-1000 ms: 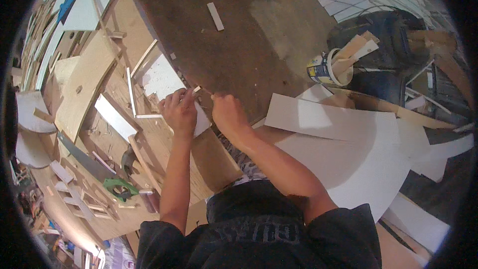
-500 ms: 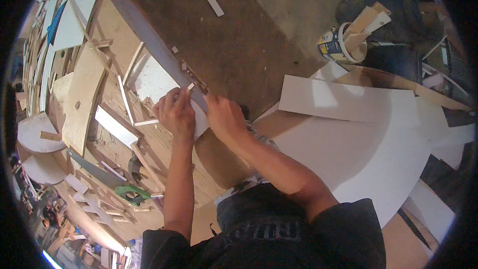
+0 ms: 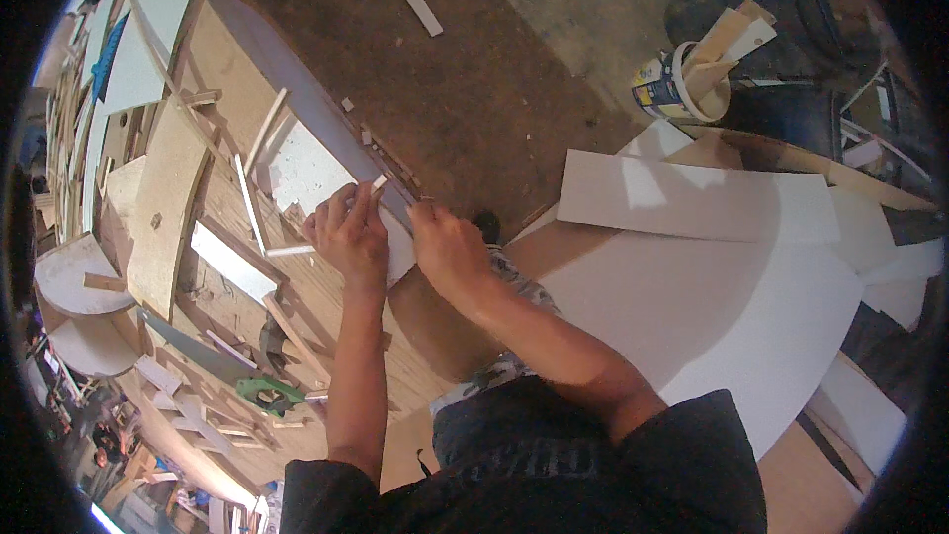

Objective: The person builds a small wooden house model, using a hammer to drive nails into thin wood strips and a saw to trim the pieces.

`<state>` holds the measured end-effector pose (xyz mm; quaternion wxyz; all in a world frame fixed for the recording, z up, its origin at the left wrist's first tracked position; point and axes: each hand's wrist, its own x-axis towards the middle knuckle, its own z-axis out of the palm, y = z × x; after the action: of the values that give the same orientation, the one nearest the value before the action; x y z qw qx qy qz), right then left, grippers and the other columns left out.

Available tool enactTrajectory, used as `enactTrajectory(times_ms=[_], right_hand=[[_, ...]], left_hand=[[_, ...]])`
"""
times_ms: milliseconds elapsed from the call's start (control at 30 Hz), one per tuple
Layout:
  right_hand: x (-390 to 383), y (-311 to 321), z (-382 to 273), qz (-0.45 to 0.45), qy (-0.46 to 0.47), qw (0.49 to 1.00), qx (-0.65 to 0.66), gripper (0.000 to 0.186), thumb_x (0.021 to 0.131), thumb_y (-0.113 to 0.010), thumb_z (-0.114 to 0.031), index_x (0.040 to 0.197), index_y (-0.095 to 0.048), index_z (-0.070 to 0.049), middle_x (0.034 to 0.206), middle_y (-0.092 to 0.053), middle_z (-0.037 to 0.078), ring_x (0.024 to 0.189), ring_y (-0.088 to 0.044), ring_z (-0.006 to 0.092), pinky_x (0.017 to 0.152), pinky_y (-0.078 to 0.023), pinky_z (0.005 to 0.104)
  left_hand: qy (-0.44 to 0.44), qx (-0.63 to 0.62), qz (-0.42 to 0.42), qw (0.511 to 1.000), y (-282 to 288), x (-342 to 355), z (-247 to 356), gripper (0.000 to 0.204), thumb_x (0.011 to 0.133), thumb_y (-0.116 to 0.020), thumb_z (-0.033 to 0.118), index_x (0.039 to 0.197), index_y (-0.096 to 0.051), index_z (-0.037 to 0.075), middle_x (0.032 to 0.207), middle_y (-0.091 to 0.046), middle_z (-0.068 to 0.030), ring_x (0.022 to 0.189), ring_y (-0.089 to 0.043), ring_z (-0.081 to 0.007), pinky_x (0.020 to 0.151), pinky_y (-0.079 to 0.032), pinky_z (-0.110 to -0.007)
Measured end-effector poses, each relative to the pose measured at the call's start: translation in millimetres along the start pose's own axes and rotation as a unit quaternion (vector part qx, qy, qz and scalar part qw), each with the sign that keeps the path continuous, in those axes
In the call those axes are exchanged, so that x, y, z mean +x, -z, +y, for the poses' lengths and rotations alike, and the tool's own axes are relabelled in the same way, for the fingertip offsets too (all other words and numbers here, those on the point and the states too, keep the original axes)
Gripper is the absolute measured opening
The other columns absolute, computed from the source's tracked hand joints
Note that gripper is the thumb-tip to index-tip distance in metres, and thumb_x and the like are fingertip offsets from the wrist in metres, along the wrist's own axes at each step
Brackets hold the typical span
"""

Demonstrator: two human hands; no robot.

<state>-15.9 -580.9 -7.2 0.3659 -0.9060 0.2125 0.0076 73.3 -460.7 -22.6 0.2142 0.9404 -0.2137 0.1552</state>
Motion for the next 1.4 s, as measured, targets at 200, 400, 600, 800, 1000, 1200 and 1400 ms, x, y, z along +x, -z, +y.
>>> enactTrajectory(times_ms=[200,400,600,800,1000,1200,1400], right_hand=[[21,2,-12,-0.021,-0.02,1.0,0.011,0.019,0.105,-0.053,-0.015,0.11,-0.065,-0.001,0.102,-0.074,0.026,0.089,-0.074,0.0484,0.074,-0.059,0.06],[36,-2,-12,0.002,0.017,1.0,-0.014,0.011,0.101,-0.059,-0.01,0.1,-0.065,-0.001,0.089,-0.072,0.024,0.081,-0.072,0.0467,0.069,-0.058,0.054],[14,7,-5,-0.05,-0.024,0.998,-0.006,0.011,0.1,-0.06,-0.01,0.101,-0.064,0.0,0.092,-0.071,0.024,0.085,-0.072,0.0467,0.072,-0.058,0.055],[8,14,-13,-0.073,-0.036,0.997,-0.003,0.01,0.098,-0.06,-0.008,0.103,-0.064,0.0,0.096,-0.071,0.025,0.089,-0.073,0.0462,0.074,-0.058,0.0557],[34,4,-9,-0.016,0.008,0.999,-0.042,0.01,0.1,-0.061,-0.009,0.1,-0.065,-0.001,0.092,-0.072,0.025,0.086,-0.073,0.0465,0.072,-0.059,0.0554],[27,11,-11,-0.014,0.02,1.0,-0.014,0.013,0.101,-0.061,-0.012,0.098,-0.065,-0.001,0.09,-0.073,0.024,0.083,-0.073,0.0463,0.069,-0.059,0.0561],[1,7,5,-0.06,-0.009,0.998,-0.022,0.021,0.103,-0.055,-0.014,0.107,-0.07,0.0,0.094,-0.074,0.026,0.087,-0.074,0.0479,0.075,-0.06,0.0568]], left_hand=[[0.01,-0.015,-0.008,1.0,-2,-1,-2,0.024,0.086,-0.081,0.014,0.106,-0.083,0.026,0.102,-0.073,0.0077,0.095,-0.066,-0.0163,0.094,-0.04,-0.04],[0.013,-0.02,0.005,1.0,-5,-2,-1,0.028,0.083,-0.081,0.012,0.106,-0.083,0.027,0.102,-0.073,0.008,0.096,-0.065,-0.0163,0.094,-0.04,-0.04],[0.034,-0.025,0.0,0.999,-7,-3,-2,0.029,0.082,-0.081,0.012,0.106,-0.083,0.028,0.102,-0.073,0.0083,0.097,-0.066,-0.0168,0.094,-0.042,-0.042],[0.021,0.017,-0.006,1.0,-3,-3,-3,0.026,0.083,-0.08,0.012,0.104,-0.083,0.027,0.101,-0.073,0.0086,0.096,-0.066,-0.0175,0.096,-0.043,-0.043],[0.026,-0.017,0.004,1.0,-9,-1,1,0.022,0.085,-0.079,0.013,0.103,-0.083,0.025,0.102,-0.074,0.0083,0.097,-0.066,-0.0174,0.097,-0.042,-0.045],[0.035,-0.007,0.012,0.999,-8,-5,-4,0.019,0.086,-0.08,0.015,0.102,-0.084,0.024,0.102,-0.074,0.0077,0.097,-0.066,-0.0177,0.096,-0.04,-0.043],[0.023,0.018,-0.014,0.999,-3,-2,-1,0.019,0.086,-0.079,0.015,0.103,-0.084,0.025,0.102,-0.073,0.0073,0.097,-0.066,-0.0171,0.095,-0.041,-0.043]])
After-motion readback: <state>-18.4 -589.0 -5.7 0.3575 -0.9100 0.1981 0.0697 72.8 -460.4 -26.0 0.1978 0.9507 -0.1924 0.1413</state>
